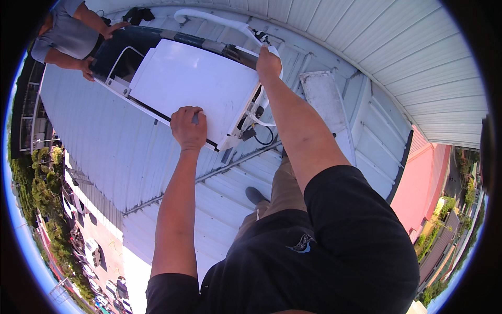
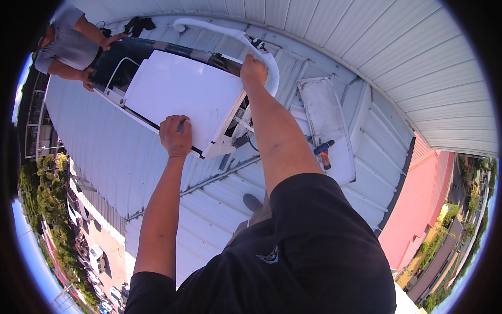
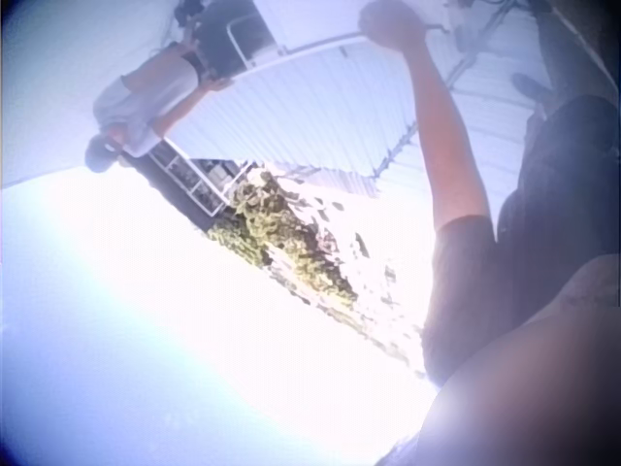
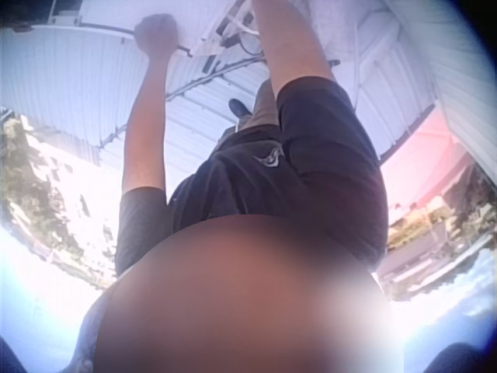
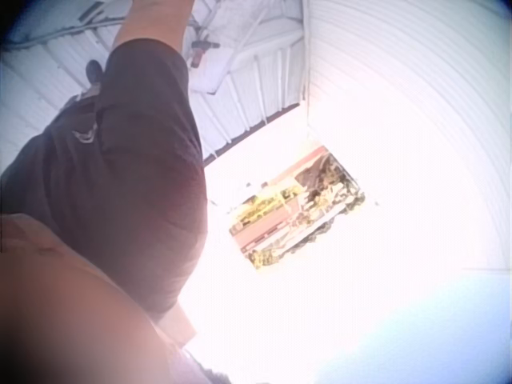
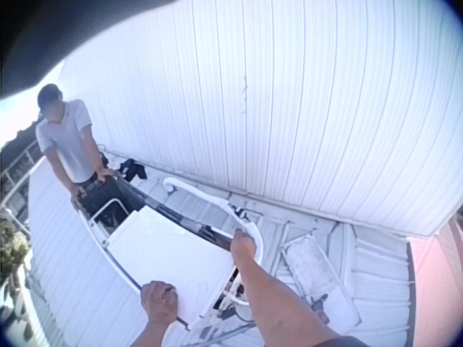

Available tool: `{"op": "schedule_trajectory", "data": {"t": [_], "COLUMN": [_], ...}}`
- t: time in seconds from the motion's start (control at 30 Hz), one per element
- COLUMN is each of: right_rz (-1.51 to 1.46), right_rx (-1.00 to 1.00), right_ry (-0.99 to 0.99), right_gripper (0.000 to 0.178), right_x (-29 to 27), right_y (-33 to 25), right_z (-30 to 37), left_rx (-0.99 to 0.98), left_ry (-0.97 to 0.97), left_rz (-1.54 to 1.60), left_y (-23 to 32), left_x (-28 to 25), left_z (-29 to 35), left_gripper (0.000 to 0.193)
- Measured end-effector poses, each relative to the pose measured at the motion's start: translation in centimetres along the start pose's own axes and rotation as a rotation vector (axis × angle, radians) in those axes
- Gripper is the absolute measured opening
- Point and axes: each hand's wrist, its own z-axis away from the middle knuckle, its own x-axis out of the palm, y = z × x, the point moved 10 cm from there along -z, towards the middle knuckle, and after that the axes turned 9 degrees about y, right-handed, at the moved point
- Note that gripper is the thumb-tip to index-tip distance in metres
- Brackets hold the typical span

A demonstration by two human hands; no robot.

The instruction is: The person works on a rooftop air conditioning unit, using a pressure gauge and a cordless drill to access and secure internal components. They remove and reattach panels while a coworker assists nearby.

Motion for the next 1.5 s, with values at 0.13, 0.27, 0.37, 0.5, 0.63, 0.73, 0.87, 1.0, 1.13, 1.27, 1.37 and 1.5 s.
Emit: {"op": "schedule_trajectory", "data": {"t": [0.13, 0.27, 0.37, 0.5, 0.63, 0.73, 0.87, 1.0, 1.13, 1.27, 1.37, 1.5], "right_rz": [-0.004, -0.016, -0.036, -0.073, -0.056, -0.065, -0.074, -0.055, -0.067, -0.067, -0.059, -0.031], "right_rx": [0.001, 0.020, -0.007, -0.050, -0.023, -0.010, 0.059, 0.032, 0.013, 0.033, -0.024, -0.106], "right_ry": [-0.008, -0.017, -0.017, 0.091, 0.053, 0.058, 0.037, 0.063, 0.067, 0.074, 0.089, 0.102], "right_gripper": [0.060, 0.059, 0.056, 0.060, 0.066, 0.061, 0.046, 0.043, 0.044, 0.046, 0.056, 0.071], "right_x": [0.2, 0.2, 0.1, -1.0, -0.8, -1.0, -0.6, -0.8, -0.9, -0.8, -0.7, -0.6], "right_y": [0.1, 0.3, -0.1, -0.7, -0.6, -0.5, 0.2, 0.2, 0.1, 0.5, 0.2, -0.3], "right_z": [-0.2, -0.3, 0.0, 0.8, 1.0, 0.8, 0.6, 0.4, 0.4, 0.4, 0.2, -0.2], "left_rx": [-0.008, -0.027, -0.034, -0.027, -0.038, -0.034, -0.032, -0.033, -0.018, -0.023, 0.001, -0.023], "left_ry": [-0.002, 0.005, -0.013, -0.008, -0.009, -0.006, -0.002, -0.014, -0.007, 0.007, 0.041, 0.023], "left_rz": [0.006, 0.010, 0.003, 0.006, 0.002, 0.016, 0.032, 0.026, 0.023, 0.058, 0.060, 0.067], "left_y": [0.0, -0.1, -0.2, -0.1, -0.2, -0.2, -0.2, -0.2, -0.2, -0.1, 0.2, 0.1], "left_x": [0.1, 0.0, 0.1, 0.0, 0.1, 0.2, 0.0, 0.1, 0.1, -0.1, -0.5, -0.3], "left_z": [0.0, 0.0, 0.0, 0.0, 0.0, 0.1, 0.2, 0.3, 0.2, 0.2, 0.3, 0.2], "left_gripper": [0.007, 0.007, 0.007, 0.008, 0.007, 0.007, 0.006, 0.006, 0.006, 0.005, 0.004, 0.004]}}
